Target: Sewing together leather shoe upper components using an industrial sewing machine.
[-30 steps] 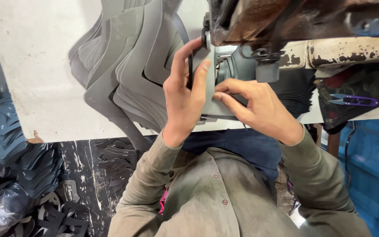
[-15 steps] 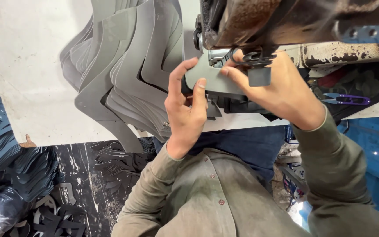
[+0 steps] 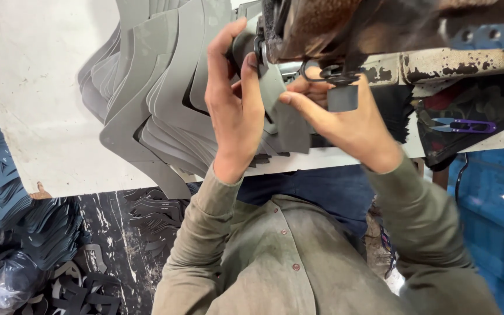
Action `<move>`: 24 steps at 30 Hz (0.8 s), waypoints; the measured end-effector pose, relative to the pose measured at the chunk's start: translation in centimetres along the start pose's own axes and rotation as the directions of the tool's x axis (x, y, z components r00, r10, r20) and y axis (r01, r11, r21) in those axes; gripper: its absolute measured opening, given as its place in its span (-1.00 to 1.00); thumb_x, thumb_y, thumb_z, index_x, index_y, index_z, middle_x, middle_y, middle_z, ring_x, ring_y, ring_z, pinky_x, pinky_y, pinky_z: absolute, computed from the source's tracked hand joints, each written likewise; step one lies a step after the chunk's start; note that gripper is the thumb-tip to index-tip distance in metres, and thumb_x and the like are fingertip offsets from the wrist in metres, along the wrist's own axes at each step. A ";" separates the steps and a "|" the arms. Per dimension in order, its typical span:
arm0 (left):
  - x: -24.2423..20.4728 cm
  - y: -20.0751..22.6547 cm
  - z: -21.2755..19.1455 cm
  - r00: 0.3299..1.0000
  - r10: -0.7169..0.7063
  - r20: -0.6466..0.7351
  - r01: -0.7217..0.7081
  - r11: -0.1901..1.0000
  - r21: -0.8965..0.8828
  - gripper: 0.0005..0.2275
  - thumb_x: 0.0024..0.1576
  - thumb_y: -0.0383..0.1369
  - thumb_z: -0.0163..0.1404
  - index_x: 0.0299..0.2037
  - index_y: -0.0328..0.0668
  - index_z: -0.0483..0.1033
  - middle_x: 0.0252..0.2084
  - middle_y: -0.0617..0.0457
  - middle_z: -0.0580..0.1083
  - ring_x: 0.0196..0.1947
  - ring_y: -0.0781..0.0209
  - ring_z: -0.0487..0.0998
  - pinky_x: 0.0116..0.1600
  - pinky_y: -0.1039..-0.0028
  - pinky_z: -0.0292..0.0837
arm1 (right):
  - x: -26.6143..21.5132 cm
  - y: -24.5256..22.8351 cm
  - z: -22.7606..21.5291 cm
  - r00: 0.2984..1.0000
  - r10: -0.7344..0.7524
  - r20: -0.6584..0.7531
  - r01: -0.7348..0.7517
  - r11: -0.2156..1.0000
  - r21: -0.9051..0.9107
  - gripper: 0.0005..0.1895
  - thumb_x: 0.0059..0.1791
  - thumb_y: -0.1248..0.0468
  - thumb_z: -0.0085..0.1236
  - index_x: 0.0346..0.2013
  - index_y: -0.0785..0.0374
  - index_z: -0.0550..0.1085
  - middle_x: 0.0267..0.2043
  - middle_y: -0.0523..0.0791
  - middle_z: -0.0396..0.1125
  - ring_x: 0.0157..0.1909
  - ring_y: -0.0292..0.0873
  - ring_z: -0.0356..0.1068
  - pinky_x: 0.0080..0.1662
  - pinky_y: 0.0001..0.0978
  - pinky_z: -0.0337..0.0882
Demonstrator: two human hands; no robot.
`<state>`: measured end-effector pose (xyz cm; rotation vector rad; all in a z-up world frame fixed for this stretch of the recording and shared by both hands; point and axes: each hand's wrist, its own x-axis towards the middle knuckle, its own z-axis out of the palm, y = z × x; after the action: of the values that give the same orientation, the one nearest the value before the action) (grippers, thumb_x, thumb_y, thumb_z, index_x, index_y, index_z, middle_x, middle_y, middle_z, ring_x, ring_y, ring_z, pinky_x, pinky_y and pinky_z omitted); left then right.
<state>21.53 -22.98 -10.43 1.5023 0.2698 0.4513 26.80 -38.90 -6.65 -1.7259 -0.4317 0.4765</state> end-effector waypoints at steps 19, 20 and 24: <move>-1.7 0.3 -3.2 0.980 -0.050 0.193 0.043 0.998 0.043 -0.66 0.41 -0.54 0.00 0.38 -0.34 0.35 0.19 0.07 0.47 0.12 0.45 0.46 0.23 0.61 0.38 | -1.7 3.8 2.9 0.961 0.249 0.120 -0.275 0.817 0.506 -0.85 0.10 0.37 0.14 -0.12 0.45 0.53 -0.16 -0.05 0.51 -0.18 -0.22 0.56 -0.07 -0.36 0.62; -1.7 1.0 -3.3 0.975 -0.097 0.198 0.095 0.995 0.020 -0.67 0.36 -0.54 -0.01 0.33 -0.34 0.34 0.18 0.08 0.46 0.10 0.47 0.46 0.21 0.62 0.40 | -1.6 3.6 2.8 0.962 0.241 0.132 -0.275 0.828 0.489 -0.84 0.11 0.37 0.14 -0.11 0.46 0.53 -0.16 -0.05 0.51 -0.17 -0.22 0.56 -0.07 -0.36 0.62; -2.3 1.2 -4.0 0.916 -0.340 0.212 0.359 0.931 -0.057 -0.65 0.33 -0.50 0.01 0.33 -0.23 0.37 -0.43 0.20 0.39 -0.57 0.60 0.29 -0.49 0.72 0.18 | -1.2 3.3 2.8 0.961 0.245 0.131 -0.278 0.866 0.417 -0.83 0.11 0.35 0.12 -0.12 0.46 0.54 -0.19 -0.05 0.51 -0.19 -0.23 0.56 -0.08 -0.37 0.62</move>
<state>17.62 -20.43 -9.74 1.3575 0.3466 0.0243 24.36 -37.86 -10.31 -1.3380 -0.1237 0.7744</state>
